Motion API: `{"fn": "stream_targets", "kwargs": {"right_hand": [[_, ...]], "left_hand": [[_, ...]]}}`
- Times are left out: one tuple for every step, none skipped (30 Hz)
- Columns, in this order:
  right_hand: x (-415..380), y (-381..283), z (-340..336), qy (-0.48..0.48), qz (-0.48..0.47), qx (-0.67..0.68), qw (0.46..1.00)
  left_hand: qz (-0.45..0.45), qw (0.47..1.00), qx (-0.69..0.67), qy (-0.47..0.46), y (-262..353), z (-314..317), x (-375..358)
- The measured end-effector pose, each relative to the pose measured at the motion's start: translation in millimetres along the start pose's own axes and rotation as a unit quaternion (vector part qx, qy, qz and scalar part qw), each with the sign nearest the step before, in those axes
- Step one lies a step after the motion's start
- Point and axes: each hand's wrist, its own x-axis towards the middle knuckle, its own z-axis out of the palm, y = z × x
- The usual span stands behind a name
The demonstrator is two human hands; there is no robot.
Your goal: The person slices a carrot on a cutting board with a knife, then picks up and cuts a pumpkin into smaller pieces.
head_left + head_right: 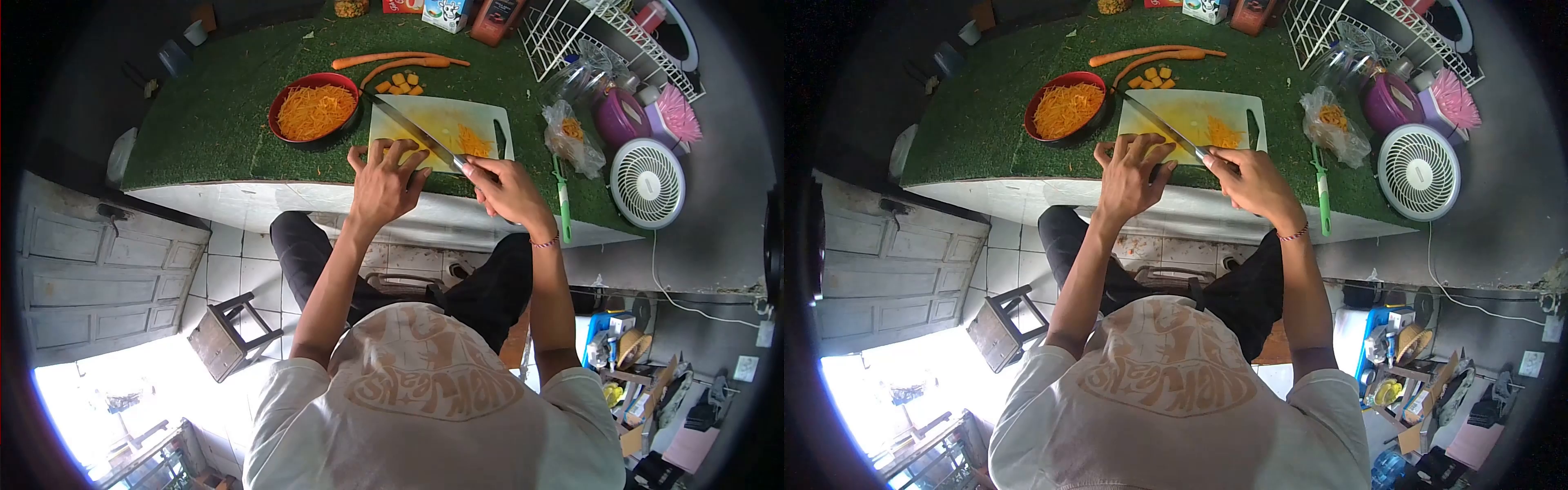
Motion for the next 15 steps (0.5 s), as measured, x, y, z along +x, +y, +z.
{"fn": "stream_targets", "kwargs": {"right_hand": [[0.2,-0.5,-0.2,0.000,0.001,0.001,1.000],[0.4,-0.4,-0.7,-0.003,-0.001,0.001,1.000],[0.8,-0.1,-1.6,-0.006,-0.002,0.000,1.000],[1.4,-0.2,-2.4,-0.008,-0.004,-0.001,1.000],[1.8,-1.0,-3.1,-0.010,-0.002,-0.008,1.000],[2.0,-2.0,-3.7,-0.012,0.001,-0.016,1.000],[2.4,-2.5,-3.9,-0.014,0.003,-0.024,1.000],[2.9,-1.9,-4.2,-0.018,0.007,-0.019,1.000],[3.4,-0.6,-4.8,-0.022,0.011,-0.013,1.000],[3.8,0.1,-5.0,-0.026,0.015,-0.008,1.000],[3.6,-1.2,-5.1,-0.028,0.019,-0.009,0.999],[3.0,-3.8,-5.6,-0.030,0.024,-0.011,0.999],[2.7,-5.7,-5.6,-0.032,0.028,-0.012,0.999],[3.8,-6.1,-5.6,-0.037,0.030,-0.016,0.999],[6.1,-6.1,-6.1,-0.041,0.033,-0.020,0.998]], "left_hand": [[-0.001,1.000,-0.002,0.000,-0.1,-0.2,0.1],[-0.001,1.000,-0.004,0.001,0.0,-0.6,0.2],[-0.002,1.000,-0.003,0.004,0.4,-1.2,0.6],[-0.002,1.000,-0.001,0.006,1.0,-1.8,1.3],[-0.003,1.000,0.000,0.009,1.3,-1.9,1.6],[-0.003,1.000,-0.002,0.010,1.3,-1.6,1.5],[-0.002,1.000,-0.004,0.012,1.0,-1.3,1.4],[-0.002,1.000,-0.006,0.014,0.9,-1.0,1.2],[-0.003,1.000,-0.005,0.013,0.9,-0.9,1.2],[-0.004,1.000,-0.004,0.013,1.1,-1.1,1.2],[-0.005,1.000,-0.002,0.012,1.1,-1.2,1.1],[-0.006,1.000,-0.002,0.008,0.9,-0.9,1.0],[-0.008,1.000,-0.002,0.003,0.7,-0.7,0.7],[-0.009,1.000,-0.001,-0.002,0.6,-0.4,0.5],[-0.009,1.000,-0.001,-0.001,0.6,-0.3,0.7]]}}
